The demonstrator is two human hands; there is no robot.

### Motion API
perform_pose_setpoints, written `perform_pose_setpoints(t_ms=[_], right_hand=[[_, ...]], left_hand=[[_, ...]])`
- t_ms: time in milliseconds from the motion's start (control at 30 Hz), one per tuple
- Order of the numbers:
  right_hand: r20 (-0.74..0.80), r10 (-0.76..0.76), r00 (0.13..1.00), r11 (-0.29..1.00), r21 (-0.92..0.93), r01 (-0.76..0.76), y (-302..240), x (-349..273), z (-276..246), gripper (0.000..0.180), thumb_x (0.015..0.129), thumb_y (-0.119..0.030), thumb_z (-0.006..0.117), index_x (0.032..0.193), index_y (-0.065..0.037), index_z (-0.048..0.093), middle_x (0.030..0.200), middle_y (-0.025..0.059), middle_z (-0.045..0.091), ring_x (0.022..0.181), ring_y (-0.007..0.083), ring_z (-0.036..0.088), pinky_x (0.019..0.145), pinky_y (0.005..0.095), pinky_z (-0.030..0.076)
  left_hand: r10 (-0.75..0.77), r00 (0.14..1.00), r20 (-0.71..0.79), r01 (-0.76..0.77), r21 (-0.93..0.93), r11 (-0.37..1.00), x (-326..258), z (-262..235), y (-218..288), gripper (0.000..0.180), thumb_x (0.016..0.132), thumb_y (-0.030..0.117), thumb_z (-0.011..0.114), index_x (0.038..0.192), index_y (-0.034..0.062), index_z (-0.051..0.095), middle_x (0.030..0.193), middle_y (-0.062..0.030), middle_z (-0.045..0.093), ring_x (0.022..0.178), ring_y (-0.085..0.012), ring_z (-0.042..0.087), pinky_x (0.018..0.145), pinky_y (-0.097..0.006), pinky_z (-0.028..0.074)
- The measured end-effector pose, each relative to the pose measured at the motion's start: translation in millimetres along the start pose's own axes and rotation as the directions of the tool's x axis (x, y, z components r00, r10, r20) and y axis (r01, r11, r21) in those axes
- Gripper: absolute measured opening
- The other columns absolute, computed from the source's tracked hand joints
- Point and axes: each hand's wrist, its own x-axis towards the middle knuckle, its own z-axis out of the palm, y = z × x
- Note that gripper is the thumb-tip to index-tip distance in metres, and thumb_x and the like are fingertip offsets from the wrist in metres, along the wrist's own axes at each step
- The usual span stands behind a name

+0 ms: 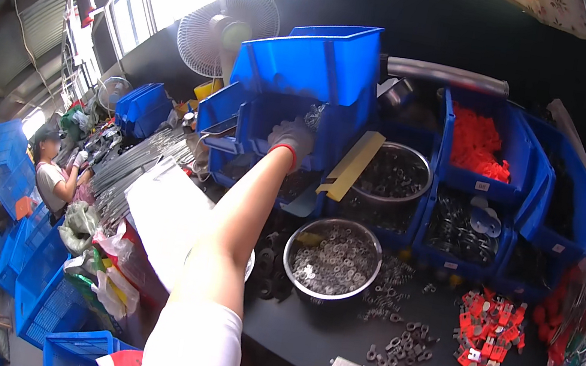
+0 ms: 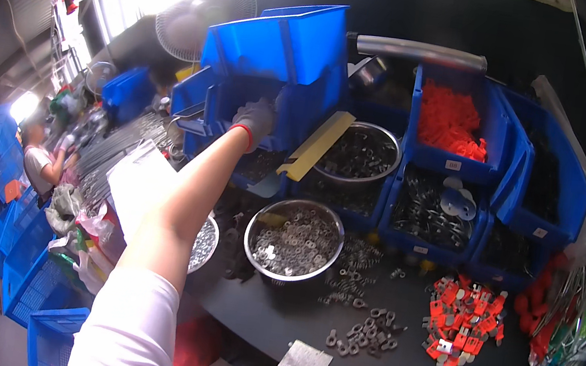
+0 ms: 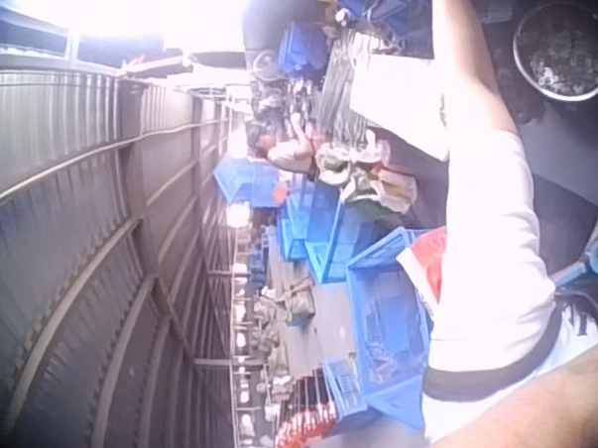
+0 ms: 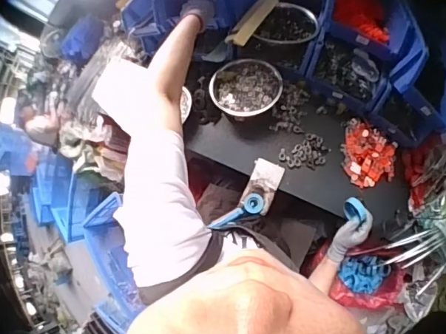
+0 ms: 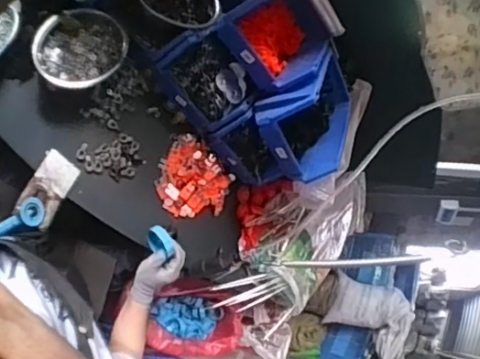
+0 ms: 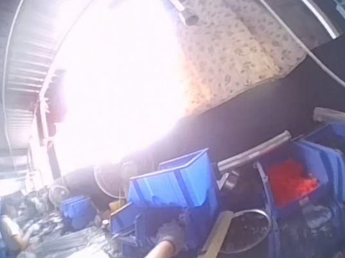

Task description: The person assembles caulking guns by securing internal components to the handle mechanism with a pneumatic tool, attaching the barrel and plunger rod, putting the tool into a plastic bag, and placing it into a crate.

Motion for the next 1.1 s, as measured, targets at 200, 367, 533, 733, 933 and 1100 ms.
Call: perform_pose_setpoints(t_ms=[200, 367, 533, 733, 933, 1100], right_hand=[[0.256, 0.06, 0.965, 0.998, 0.017, -0.067, -13, 26, 56, 0.031, 0.097, -0.029, 0.058, 0.1, 0.002, 0.064, 0.097, 0.0164, 0.065, 0.089, 0.0296, 0.064, 0.082, 0.0376, 0.051], [0.315, -0.043, 0.948, 0.998, -0.023, 0.054, -17, 25, 56, 0.039, 0.098, -0.038, 0.055, 0.1, 0.001, 0.065, 0.098, 0.0179, 0.065, 0.089, 0.0359, 0.064, 0.082, 0.042, 0.051], [0.333, -0.026, 0.943, 0.997, -0.064, 0.05, -16, 28, 57, 0.036, 0.098, -0.034, 0.055, 0.101, 0.0, 0.066, 0.098, 0.0183, 0.066, 0.088, 0.0374, 0.064, 0.082, 0.0427, 0.051], [0.333, -0.053, 0.942, 0.991, -0.097, 0.09, -25, 35, 60, 0.027, 0.096, -0.025, 0.058, 0.101, 0.0, 0.066, 0.098, 0.0178, 0.066, 0.089, 0.0376, 0.064, 0.082, 0.0436, 0.051], [0.32, -0.088, 0.943, 0.985, -0.112, 0.13, -29, 32, 63, 0.026, 0.095, -0.024, 0.059, 0.101, 0.0, 0.066, 0.097, 0.0179, 0.066, 0.089, 0.038, 0.063, 0.082, 0.0439, 0.05], [0.31, -0.104, 0.945, 0.976, -0.152, 0.157, -28, 29, 64, 0.025, 0.094, -0.023, 0.059, 0.1, 0.0, 0.065, 0.097, 0.0182, 0.065, 0.09, 0.0381, 0.063, 0.082, 0.0443, 0.05]], left_hand=[[0.429, 0.793, 0.433, -0.609, 0.54, 0.58, 65, 29, -23, 0.035, 0.09, 0.027, 0.056, 0.119, 0.0117, 0.069, 0.127, -0.0188, 0.063, 0.119, -0.0365, 0.061, 0.097, -0.045, 0.051], [0.417, 0.789, 0.451, -0.612, 0.516, 0.599, 54, 8, -32, 0.035, 0.091, 0.027, 0.054, 0.119, 0.0118, 0.069, 0.128, -0.0182, 0.063, 0.119, -0.0355, 0.061, 0.097, -0.044, 0.051], [0.398, 0.794, 0.459, -0.602, 0.504, 0.62, 49, 6, -21, 0.034, 0.092, 0.026, 0.053, 0.119, 0.0119, 0.069, 0.128, -0.0176, 0.063, 0.119, -0.0344, 0.061, 0.097, -0.044, 0.051], [0.394, 0.79, 0.469, -0.601, 0.47, 0.646, 51, 1, -18, 0.034, 0.093, 0.026, 0.051, 0.119, 0.012, 0.069, 0.128, -0.0169, 0.063, 0.119, -0.0332, 0.061, 0.096, -0.043, 0.051], [0.424, 0.806, 0.412, -0.577, 0.392, 0.716, 138, 79, -52, 0.033, 0.093, 0.026, 0.054, 0.119, 0.0118, 0.068, 0.126, -0.0164, 0.065, 0.116, -0.0314, 0.063, 0.094, -0.042, 0.052], [0.415, 0.622, 0.664, -0.716, 0.697, -0.041, 180, 122, -107, 0.035, 0.093, 0.026, 0.057, 0.124, 0.0097, 0.062, 0.122, -0.0176, 0.065, 0.113, -0.031, 0.064, 0.093, -0.043, 0.052]])
